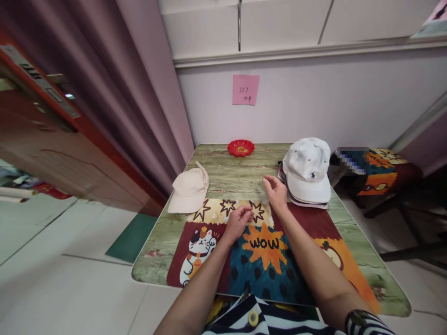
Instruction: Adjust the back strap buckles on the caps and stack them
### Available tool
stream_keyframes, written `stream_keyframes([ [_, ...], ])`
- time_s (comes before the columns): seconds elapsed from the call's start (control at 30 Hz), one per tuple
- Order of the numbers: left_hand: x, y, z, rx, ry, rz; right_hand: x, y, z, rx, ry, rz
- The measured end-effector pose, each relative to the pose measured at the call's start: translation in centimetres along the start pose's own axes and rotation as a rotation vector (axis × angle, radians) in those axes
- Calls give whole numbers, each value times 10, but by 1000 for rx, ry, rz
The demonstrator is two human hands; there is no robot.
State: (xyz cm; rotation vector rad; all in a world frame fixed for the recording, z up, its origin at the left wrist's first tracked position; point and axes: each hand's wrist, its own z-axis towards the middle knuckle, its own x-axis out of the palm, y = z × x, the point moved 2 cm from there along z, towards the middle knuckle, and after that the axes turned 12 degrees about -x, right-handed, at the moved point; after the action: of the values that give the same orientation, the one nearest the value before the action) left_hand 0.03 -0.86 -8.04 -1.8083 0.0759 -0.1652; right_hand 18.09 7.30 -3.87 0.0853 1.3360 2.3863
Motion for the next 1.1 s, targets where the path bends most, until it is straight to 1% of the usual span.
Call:
stream_keyframes([
  [0.03, 1, 0, -1, -2, 0, -8, 18, -3, -3, 117, -17, 154],
  [0.1, 2, 1, -2, -8, 0, -24, 49, -8, -8, 266, -51, 345],
  [0.17, 2, 1, -3, -15, 4, -31, 71, -12, -10, 308, -64, 411],
  [0.23, 2, 1, -3, -17, 10, -38, 86, -16, -12, 322, -57, 437],
  [0.33, 1, 1, -3, -15, 22, -55, 96, -25, -16, 350, -46, 469],
  [0.5, 6, 8, -4, -35, 36, -93, 100, -39, -24, 385, -1, 483],
  [0.57, 6, 10, -4, -26, -12, -95, 100, -42, -24, 394, 24, 479],
  [0.6, 3, 9, -4, -9, -64, -84, 101, -43, -24, 399, 35, 476],
  [0.63, -4, 5, -3, 18, -138, -63, 101, -44, -23, 405, 46, 473],
  [0.67, -15, -2, -1, 55, -234, -32, 101, -44, -23, 410, 55, 471],
  [0.7, -30, -12, 1, 99, -351, 14, 102, -45, -23, 416, 68, 467],
  [0.73, -48, -25, 4, 143, -479, 59, 102, -45, -23, 422, 81, 463],
  [0.8, -93, -56, 10, 226, -786, 182, 103, -46, -23, 435, 107, 455],
  [0.83, -116, -72, 14, 232, -931, 281, 104, -46, -23, 441, 115, 451],
  [0.87, -137, -85, 19, 207, -1028, 388, 104, -46, -23, 446, 121, 449],
  [0.9, -156, -96, 25, 142, -1088, 483, 104, -46, -23, 449, 124, 450],
  [0.93, -172, -103, 30, 29, -1112, 559, 105, -46, -22, 449, 128, 451],
  [0.97, -186, -106, 36, -106, -1097, 613, 105, -46, -22, 449, 134, 450],
  [1.03, -203, -105, 46, -309, -1037, 679, 105, -46, -21, 448, 145, 444],
  [1.07, -208, -102, 50, -370, -997, 702, 105, -45, -21, 448, 150, 442],
  [1.1, -211, -99, 52, -401, -966, 720, 104, -45, -21, 448, 151, 440],
])
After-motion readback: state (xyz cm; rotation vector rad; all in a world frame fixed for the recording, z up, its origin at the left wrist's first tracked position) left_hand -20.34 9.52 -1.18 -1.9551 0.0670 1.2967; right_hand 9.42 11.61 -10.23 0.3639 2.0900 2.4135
